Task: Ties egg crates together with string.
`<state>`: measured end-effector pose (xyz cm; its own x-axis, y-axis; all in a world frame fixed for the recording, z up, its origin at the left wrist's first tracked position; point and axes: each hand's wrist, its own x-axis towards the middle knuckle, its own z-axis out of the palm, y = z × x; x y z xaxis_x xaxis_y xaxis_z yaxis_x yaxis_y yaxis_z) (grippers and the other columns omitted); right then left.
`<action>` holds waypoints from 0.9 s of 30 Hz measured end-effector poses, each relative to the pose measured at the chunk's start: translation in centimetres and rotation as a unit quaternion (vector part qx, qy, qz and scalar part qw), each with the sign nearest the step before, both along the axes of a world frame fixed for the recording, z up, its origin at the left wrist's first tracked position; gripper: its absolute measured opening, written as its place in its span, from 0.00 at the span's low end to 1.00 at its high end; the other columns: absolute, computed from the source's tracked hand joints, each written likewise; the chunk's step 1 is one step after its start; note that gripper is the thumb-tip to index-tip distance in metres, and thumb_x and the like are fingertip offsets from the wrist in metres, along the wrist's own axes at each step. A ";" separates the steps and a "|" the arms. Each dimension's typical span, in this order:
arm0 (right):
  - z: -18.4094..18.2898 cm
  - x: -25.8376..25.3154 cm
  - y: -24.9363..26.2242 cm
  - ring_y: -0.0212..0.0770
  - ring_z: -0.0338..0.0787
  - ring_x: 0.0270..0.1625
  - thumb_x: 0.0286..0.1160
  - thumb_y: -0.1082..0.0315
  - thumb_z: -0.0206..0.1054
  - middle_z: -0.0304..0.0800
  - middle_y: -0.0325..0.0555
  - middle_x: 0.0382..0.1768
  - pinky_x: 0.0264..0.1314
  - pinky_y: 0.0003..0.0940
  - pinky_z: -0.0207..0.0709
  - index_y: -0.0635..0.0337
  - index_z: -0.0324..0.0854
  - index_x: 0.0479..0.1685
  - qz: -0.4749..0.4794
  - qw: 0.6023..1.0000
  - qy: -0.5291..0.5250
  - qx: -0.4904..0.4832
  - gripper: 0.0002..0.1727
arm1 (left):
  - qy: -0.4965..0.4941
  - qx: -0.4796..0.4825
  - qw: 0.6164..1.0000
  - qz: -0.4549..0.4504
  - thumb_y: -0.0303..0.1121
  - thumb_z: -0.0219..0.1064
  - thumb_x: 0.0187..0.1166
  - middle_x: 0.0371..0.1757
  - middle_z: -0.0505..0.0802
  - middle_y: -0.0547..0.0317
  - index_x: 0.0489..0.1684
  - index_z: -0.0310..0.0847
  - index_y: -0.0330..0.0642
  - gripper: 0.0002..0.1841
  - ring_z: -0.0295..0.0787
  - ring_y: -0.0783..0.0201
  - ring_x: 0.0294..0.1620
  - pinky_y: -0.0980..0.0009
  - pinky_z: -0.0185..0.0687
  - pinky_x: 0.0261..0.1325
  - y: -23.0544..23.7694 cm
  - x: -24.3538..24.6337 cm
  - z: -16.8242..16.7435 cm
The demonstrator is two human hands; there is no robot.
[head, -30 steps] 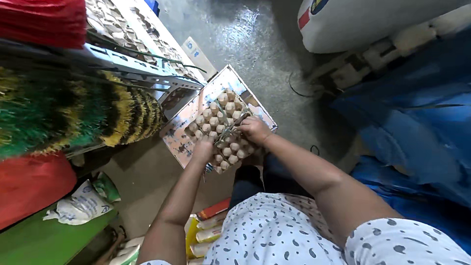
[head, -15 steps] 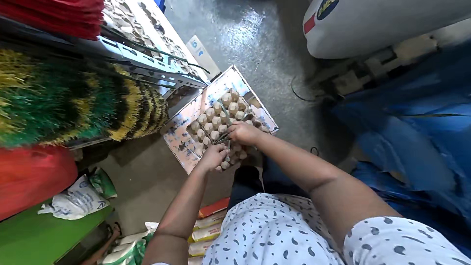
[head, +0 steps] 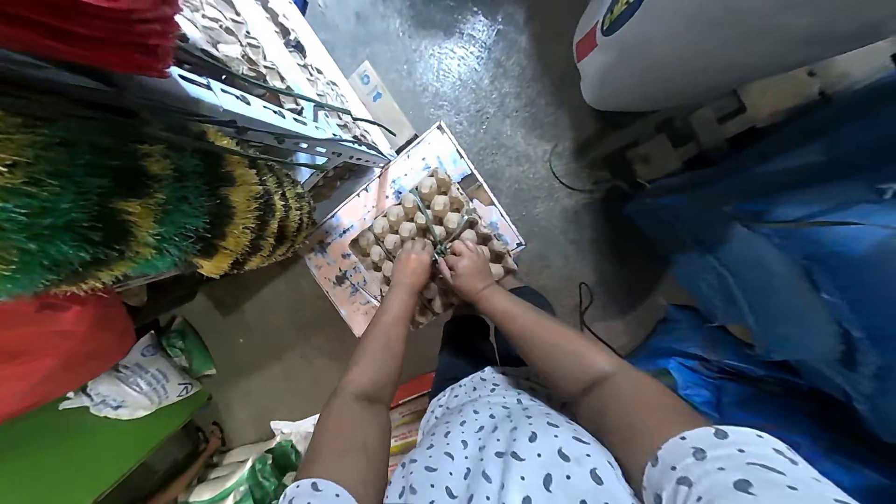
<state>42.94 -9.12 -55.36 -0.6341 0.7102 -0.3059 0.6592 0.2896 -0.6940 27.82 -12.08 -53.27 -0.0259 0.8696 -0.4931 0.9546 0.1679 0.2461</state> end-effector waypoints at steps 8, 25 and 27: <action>1.9 -1.9 0.5 0.59 0.76 0.75 0.80 0.60 0.68 0.83 0.54 0.67 0.77 0.61 0.67 0.53 0.95 0.50 -0.058 0.958 -0.162 -0.228 0.12 | -0.069 -0.183 0.953 0.233 0.26 0.63 0.80 0.66 0.91 0.42 0.68 0.87 0.45 0.19 0.85 0.41 0.70 0.40 0.78 0.72 1.6 2.0 1.6; 2.8 -2.2 -1.1 0.63 0.69 0.79 0.84 0.46 0.64 0.76 0.60 0.72 0.83 0.59 0.63 0.53 0.94 0.53 -0.243 0.921 -0.092 -0.290 0.22 | -0.298 -0.238 0.778 0.500 0.29 0.60 0.84 0.64 0.84 0.38 0.74 0.70 0.35 0.21 0.82 0.48 0.61 0.48 0.79 0.61 2.9 0.8 0.6; 3.0 -2.8 -0.9 0.63 0.67 0.81 0.81 0.49 0.70 0.75 0.60 0.74 0.84 0.59 0.60 0.56 0.95 0.49 -0.308 0.897 -0.069 -0.308 0.20 | -0.308 -0.226 0.776 0.502 0.32 0.55 0.86 0.62 0.85 0.38 0.72 0.73 0.34 0.19 0.83 0.48 0.60 0.47 0.79 0.61 2.7 0.9 0.7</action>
<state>40.15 -10.05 -52.40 -0.1047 0.5817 -0.8066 0.6550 -0.5699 -0.4961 28.73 -9.35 -52.61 -0.2164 0.2978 -0.9298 0.0109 0.9530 0.3027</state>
